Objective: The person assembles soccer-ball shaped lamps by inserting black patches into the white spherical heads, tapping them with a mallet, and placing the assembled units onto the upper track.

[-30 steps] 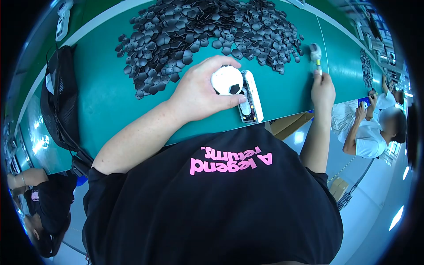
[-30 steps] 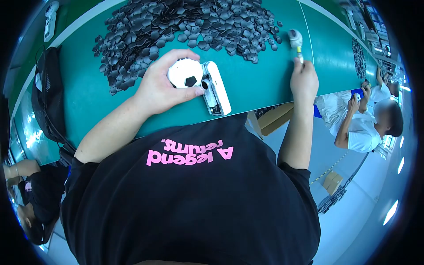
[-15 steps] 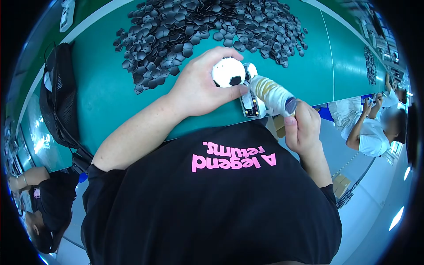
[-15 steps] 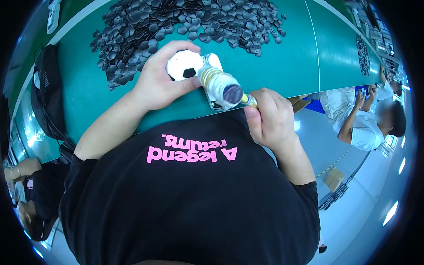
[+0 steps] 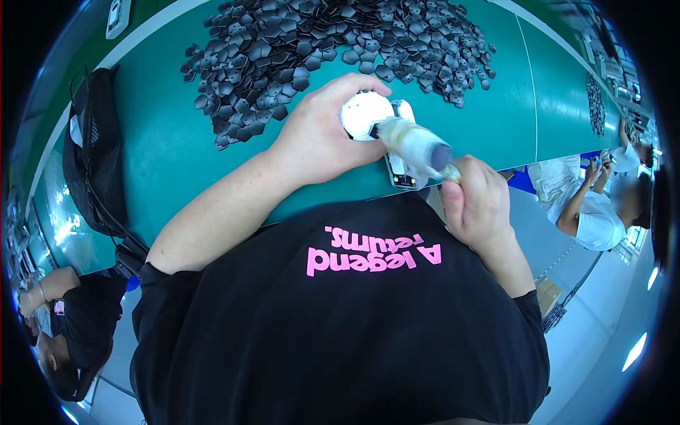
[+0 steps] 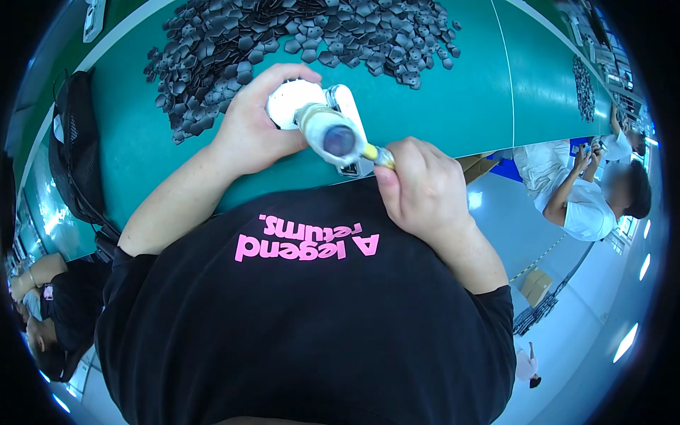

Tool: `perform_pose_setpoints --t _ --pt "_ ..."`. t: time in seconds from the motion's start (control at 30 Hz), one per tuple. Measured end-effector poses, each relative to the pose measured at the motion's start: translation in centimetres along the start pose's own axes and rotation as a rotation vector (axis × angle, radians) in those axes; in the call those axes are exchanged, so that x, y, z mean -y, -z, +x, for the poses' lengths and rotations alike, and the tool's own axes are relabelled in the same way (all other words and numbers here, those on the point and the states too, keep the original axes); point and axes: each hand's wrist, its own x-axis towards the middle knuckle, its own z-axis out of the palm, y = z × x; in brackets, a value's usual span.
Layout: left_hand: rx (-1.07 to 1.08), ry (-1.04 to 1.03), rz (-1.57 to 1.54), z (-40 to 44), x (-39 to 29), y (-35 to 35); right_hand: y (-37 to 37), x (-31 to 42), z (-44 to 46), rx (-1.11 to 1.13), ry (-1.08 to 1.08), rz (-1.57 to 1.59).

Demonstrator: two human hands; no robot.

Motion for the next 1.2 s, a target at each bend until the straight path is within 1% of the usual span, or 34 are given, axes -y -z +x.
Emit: perform_pose_setpoints --t 0.07,0.17,0.23,0.33,0.37,0.47,0.5,0.6,0.63,0.73,0.9,1.0,1.03,1.13,1.17,1.2 --pt "0.009 0.016 -0.002 0.0 0.0 0.0 -0.3 0.1 0.2 0.112 -0.077 -0.009" --pt "0.017 0.055 -0.004 -0.1 0.1 0.0 -0.2 0.2 0.5 0.120 -0.087 -0.012" --pt "0.004 0.013 0.013 0.0 0.2 -0.1 0.0 0.3 0.5 0.128 -0.096 -0.014" --pt "-0.007 -0.006 0.005 0.0 0.3 -0.3 0.3 0.2 0.4 -0.044 0.074 -0.021" --pt "-0.010 -0.002 -0.010 0.0 0.4 -0.3 0.2 -0.1 0.1 -0.042 0.075 -0.019" --pt "-0.014 -0.019 -0.003 -0.1 0.4 -0.3 -0.7 -0.5 -0.7 -0.224 0.072 0.218" --pt "-0.019 -0.042 0.020 -0.1 0.2 -0.3 -0.8 -0.7 -0.9 -0.224 0.068 0.217" --pt "-0.036 -0.083 0.033 0.0 0.5 -0.5 -0.6 -0.3 0.5 0.127 -0.142 0.001" --pt "-0.051 -0.099 0.023 0.1 0.8 -0.7 -0.6 -0.5 0.4 0.128 -0.140 0.001" --pt "-0.071 -0.091 0.009 0.0 0.8 -0.6 -0.8 -1.6 -0.3 -0.163 0.097 0.025" --pt "-0.033 -0.036 -0.013 0.1 0.4 -0.3 -0.5 -1.5 0.3 -0.137 0.176 0.016" --pt "-0.004 -0.011 -0.010 0.1 0.2 -0.3 -0.7 -0.8 0.6 0.009 -0.056 -0.021" --pt "0.001 -0.002 -0.003 0.1 0.2 -0.3 -0.7 -1.1 0.7 0.006 -0.052 -0.021" --pt "0.028 -0.003 -0.019 0.0 0.2 -0.1 -0.8 -3.0 0.5 -0.185 -0.379 0.027" --pt "0.046 -0.017 -0.041 0.0 0.3 0.1 -0.9 -4.0 0.6 -0.195 -0.379 0.020" --pt "0.067 -0.037 -0.062 0.1 0.3 0.3 -1.1 -5.5 0.9 -0.239 -0.463 -0.027"
